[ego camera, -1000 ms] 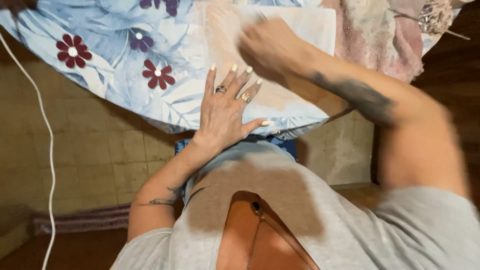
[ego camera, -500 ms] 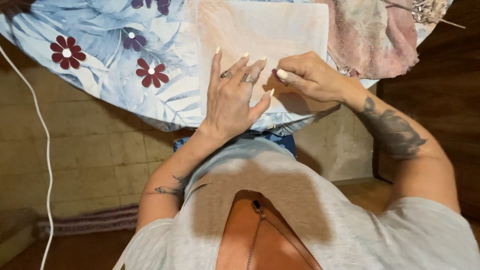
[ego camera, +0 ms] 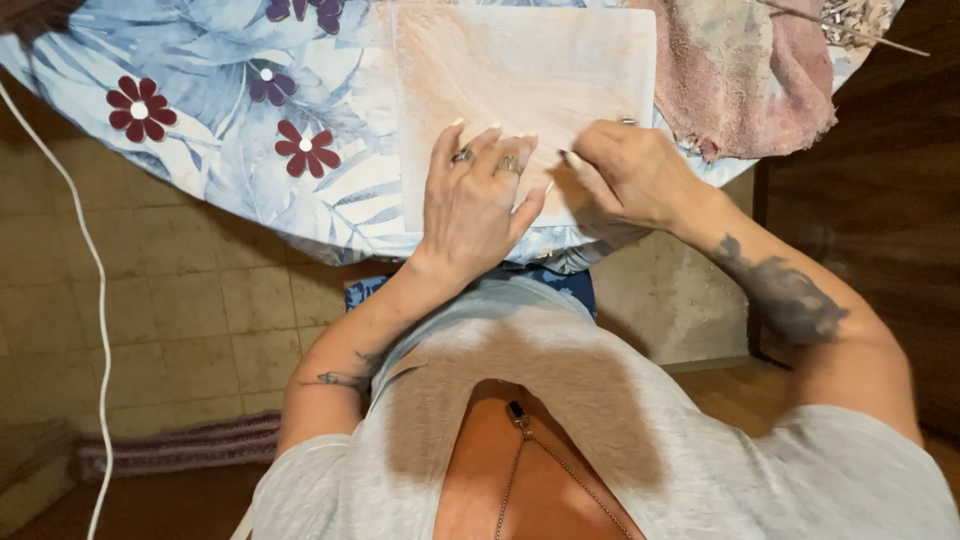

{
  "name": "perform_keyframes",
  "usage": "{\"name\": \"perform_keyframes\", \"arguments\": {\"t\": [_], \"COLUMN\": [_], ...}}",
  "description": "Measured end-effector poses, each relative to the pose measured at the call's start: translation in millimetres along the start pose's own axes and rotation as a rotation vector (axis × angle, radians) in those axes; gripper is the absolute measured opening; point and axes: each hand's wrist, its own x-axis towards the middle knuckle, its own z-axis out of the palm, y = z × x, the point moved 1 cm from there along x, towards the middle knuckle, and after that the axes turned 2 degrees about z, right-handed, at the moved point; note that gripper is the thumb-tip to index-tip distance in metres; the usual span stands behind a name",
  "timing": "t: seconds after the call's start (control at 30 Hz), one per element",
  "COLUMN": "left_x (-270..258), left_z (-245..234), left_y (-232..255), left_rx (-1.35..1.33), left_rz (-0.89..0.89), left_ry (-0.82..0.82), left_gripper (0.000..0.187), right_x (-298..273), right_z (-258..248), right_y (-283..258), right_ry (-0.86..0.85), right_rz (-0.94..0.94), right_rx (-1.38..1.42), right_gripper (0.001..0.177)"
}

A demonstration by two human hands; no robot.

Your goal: Sanding a board for a mosaic project, wiping it clean with a cloth, and inspecting a finished mosaic pot.

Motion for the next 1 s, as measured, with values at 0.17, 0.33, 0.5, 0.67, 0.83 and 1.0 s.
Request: {"name": "perform_keyframes", "arguments": {"t": [0.17, 0.33, 0.5, 0.67, 0.83, 1.0], "left_x": [-7, -10, -13, -13, -12, -10], "left_z": [-16, -15, -13, -15, -15, -17], "left_y": [-3, -10, -9, -7, -10, -12], "left_rx": [0.128, 0.086, 0.283, 0.27, 0.267, 0.254], "left_rz": [-0.032, -0.025, -0.005, -0.031, -0.018, 0.04], "left_ry": [-0.232, -0.319, -0.416, -0.37, -0.386, -0.372], "left_gripper": [0.043, 0.045, 0.049, 0.047, 0.048, 0.048], "right_x": [-39, 38, 163, 146, 31, -12], "right_z": [-2, 16, 47, 42, -3, -3], "right_y": [16, 1, -5, 4, 7, 13], "right_ry": [-0.009, 0.052, -0.184, -0.178, -0.398, -0.154], "right_rz": [-0.02, -0.05, -0.051, -0.275, -0.055, -0.097], "right_rx": [-0.618, -0.554, -0.343, -0.449, -0.336, -0.48], "right_gripper": [0.016, 0.012, 0.034, 0.032, 0.027, 0.019]}}
